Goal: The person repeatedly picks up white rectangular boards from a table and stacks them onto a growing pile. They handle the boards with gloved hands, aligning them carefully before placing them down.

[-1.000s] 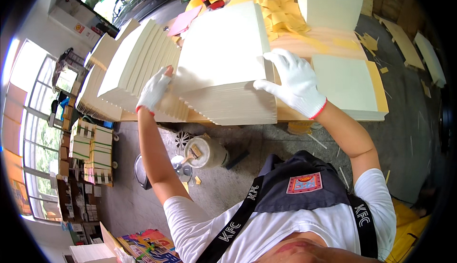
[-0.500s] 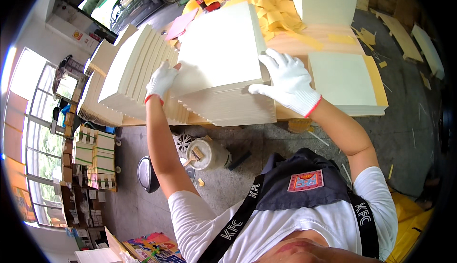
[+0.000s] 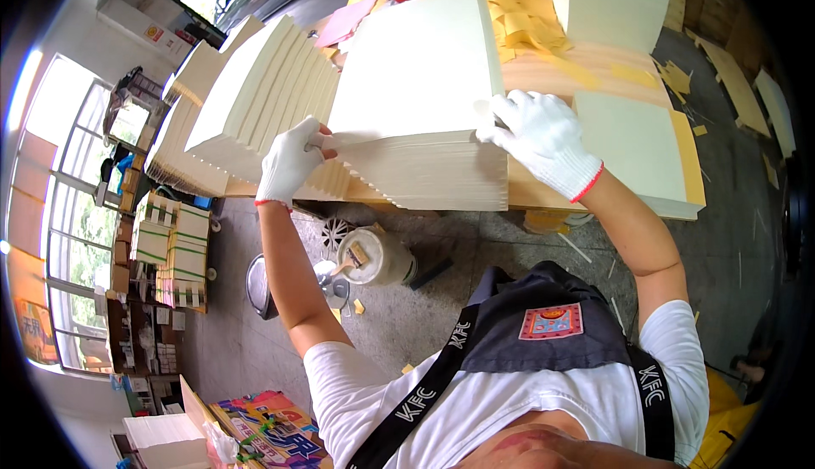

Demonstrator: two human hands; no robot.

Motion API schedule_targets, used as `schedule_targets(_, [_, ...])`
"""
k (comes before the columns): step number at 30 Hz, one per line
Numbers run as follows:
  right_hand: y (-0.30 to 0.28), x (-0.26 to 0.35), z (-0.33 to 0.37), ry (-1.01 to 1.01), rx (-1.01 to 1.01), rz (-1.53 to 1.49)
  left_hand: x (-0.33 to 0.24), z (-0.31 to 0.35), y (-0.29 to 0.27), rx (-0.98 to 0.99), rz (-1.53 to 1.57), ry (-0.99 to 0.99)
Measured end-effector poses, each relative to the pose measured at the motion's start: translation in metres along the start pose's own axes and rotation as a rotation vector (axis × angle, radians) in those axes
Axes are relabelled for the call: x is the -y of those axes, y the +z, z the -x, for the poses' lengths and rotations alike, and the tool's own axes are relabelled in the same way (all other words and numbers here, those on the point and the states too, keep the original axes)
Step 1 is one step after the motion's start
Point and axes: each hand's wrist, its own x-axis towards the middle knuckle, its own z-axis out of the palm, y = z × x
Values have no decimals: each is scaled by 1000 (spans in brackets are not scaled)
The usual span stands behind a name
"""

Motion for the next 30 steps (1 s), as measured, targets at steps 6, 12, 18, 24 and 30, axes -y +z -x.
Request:
schedule_targets(6, [8,-5,2,3,-24,-27,-16,-2,-3,7,-49,-9])
schedule_targets(12, [-2,0,1,138,94,-111,-15,1,-1,2,-69,-142])
schedule_targets(18, [-19,3,-3,192,165,-70,-38,9,-11,-47,-267,-17])
schedule_targets(24, [-21,2,-9,142,218,22,-59,-72,-16,-153,-100,163])
schedule_targets(30, [-5,5,-7,137,111,-48,-62,-232,15,12,-270,297])
